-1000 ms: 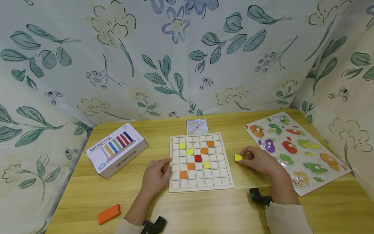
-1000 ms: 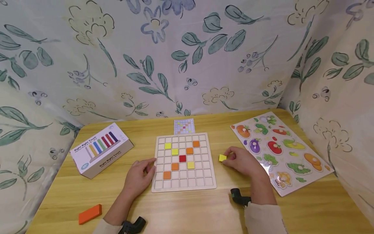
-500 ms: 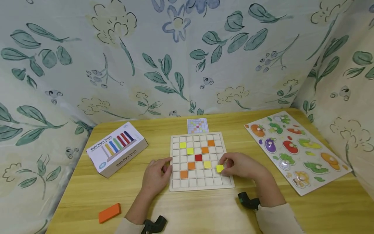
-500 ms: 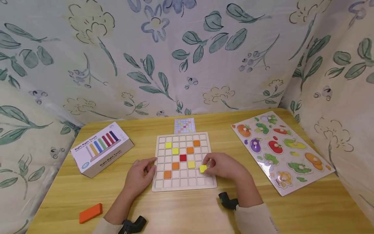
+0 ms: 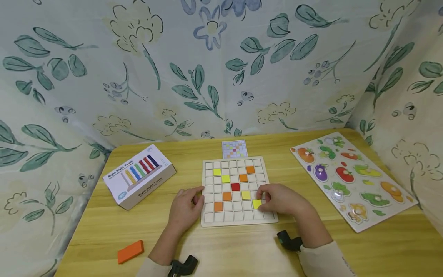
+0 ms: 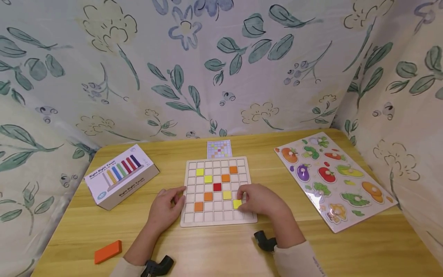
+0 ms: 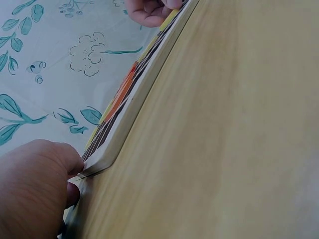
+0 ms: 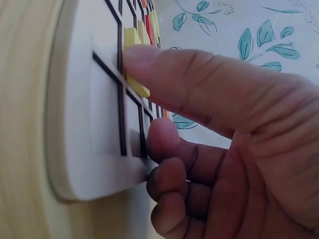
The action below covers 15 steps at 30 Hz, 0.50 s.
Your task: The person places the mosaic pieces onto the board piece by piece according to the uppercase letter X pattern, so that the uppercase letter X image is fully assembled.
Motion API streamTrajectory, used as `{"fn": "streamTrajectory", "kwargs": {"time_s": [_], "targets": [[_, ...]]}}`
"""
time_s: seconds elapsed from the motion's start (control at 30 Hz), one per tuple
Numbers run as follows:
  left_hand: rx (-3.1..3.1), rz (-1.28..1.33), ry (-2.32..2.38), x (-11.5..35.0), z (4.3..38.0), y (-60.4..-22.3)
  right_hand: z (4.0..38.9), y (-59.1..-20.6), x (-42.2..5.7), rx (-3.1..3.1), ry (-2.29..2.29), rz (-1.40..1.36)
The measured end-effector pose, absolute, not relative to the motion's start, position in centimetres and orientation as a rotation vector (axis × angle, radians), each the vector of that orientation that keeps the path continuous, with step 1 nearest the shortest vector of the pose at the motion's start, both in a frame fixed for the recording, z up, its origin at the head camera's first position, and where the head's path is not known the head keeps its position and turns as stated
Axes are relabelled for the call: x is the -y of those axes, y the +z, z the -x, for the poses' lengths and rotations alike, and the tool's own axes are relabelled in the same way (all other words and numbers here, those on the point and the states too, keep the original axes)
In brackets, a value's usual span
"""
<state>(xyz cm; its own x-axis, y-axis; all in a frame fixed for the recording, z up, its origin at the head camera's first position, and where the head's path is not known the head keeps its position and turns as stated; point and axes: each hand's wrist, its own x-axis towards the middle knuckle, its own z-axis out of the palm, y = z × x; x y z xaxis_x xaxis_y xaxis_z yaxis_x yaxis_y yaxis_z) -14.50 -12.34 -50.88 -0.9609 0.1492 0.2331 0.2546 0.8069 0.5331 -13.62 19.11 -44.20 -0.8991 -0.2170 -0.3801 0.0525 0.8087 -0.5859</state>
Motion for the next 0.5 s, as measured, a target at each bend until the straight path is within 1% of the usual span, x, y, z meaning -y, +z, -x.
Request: {"fn": "streamTrajectory", "kwargs": {"time_s": [0.27,0.5], "targets": [[2.809,0.307,-0.879,12.4,14.6,-51.2,13.8,-44.3,-18.9,-2.563,-0.814,0.067],[2.833,0.314,-0.894,11.9,14.7,-51.2,13.7,-43.7,-20.5,-2.607,-0.847,0.061]]}}
